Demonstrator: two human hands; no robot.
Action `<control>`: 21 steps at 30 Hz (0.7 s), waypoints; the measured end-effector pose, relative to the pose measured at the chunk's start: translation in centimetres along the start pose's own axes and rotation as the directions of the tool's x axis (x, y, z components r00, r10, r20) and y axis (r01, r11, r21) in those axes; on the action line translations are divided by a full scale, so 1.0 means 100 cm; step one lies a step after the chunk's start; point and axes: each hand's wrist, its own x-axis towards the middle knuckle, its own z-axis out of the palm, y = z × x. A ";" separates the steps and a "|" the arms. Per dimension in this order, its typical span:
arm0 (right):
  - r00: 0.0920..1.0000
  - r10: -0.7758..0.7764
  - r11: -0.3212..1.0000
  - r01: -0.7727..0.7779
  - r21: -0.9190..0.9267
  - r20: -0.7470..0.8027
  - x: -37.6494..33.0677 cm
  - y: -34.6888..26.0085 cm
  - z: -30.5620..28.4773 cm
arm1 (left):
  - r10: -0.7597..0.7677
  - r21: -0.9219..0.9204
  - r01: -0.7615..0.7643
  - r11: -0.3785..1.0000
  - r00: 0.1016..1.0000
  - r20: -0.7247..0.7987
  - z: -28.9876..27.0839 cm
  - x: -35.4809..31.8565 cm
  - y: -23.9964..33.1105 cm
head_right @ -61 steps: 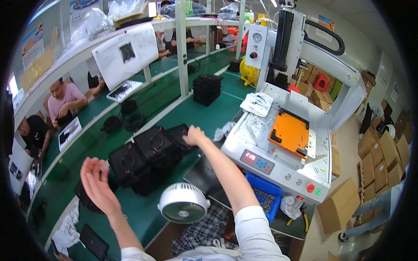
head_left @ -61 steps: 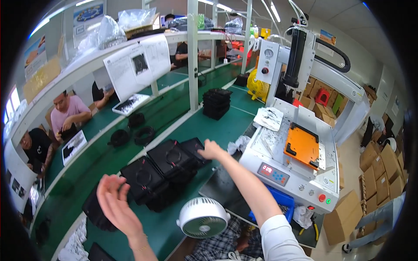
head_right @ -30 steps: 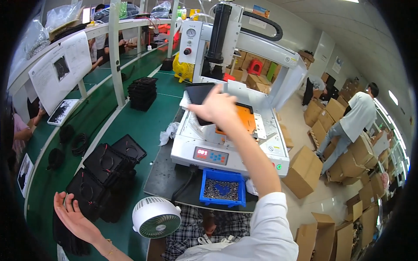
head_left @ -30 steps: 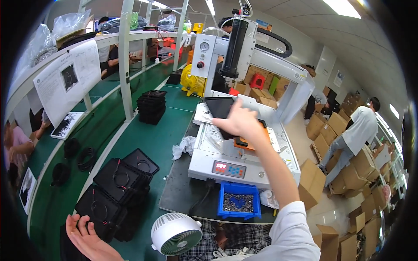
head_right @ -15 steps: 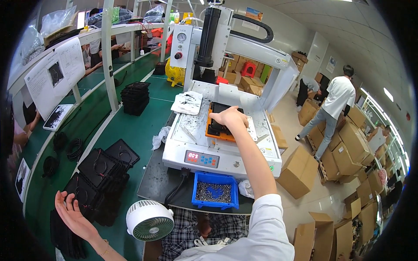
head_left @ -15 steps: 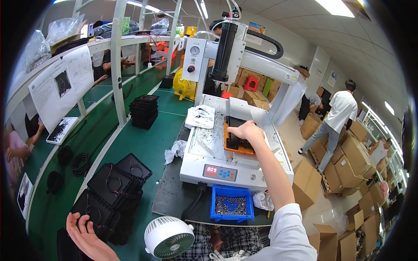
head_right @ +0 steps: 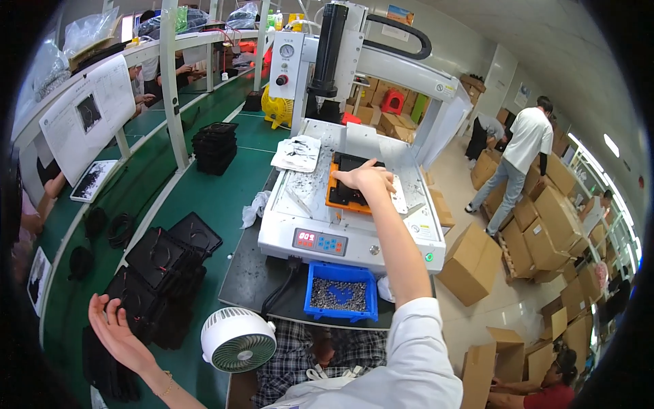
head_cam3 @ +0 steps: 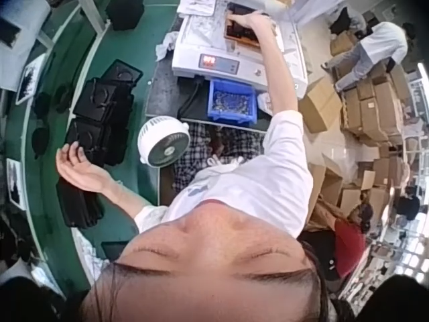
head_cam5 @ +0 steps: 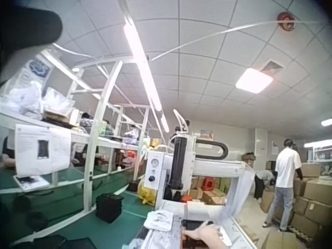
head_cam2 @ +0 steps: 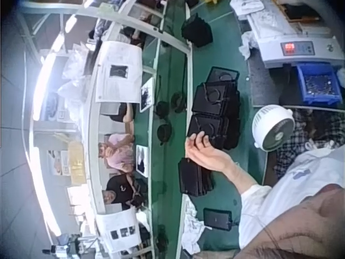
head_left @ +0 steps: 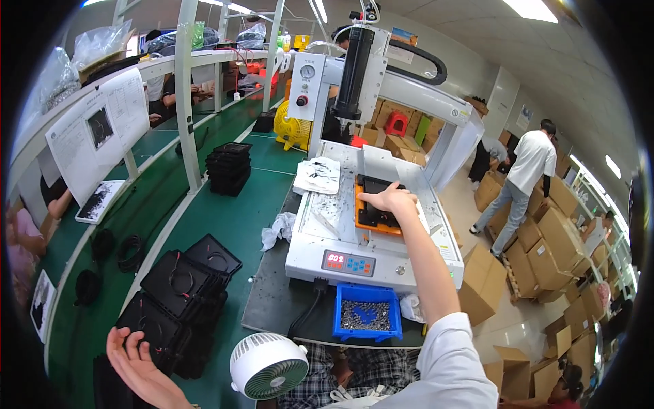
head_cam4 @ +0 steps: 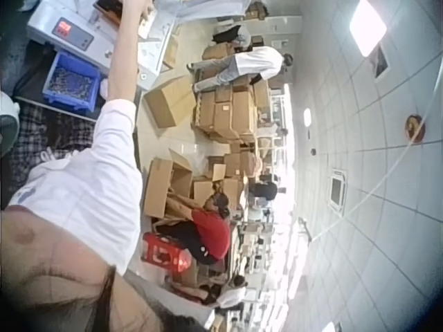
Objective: Assembling electronic tablet components on a factory production line.
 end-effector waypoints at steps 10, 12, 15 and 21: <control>0.571 -0.373 0.346 0.817 0.461 -0.732 -0.112 0.163 0.015 | -0.189 0.233 0.042 0.972 0.732 0.655 0.116 -0.036 0.031; 0.484 -0.315 0.380 0.853 0.359 -0.817 -0.111 0.212 0.054 | -0.178 0.254 -0.069 0.965 0.541 0.822 0.173 -0.017 0.015; 0.611 -0.163 0.460 0.741 0.488 -0.775 -0.111 0.279 0.117 | -0.366 0.421 -0.043 0.906 0.421 0.830 0.266 0.018 -0.069; 0.743 0.259 0.246 0.567 0.786 -0.617 -0.103 0.333 0.199 | -0.828 0.799 0.291 0.527 0.387 0.405 0.367 0.077 -0.212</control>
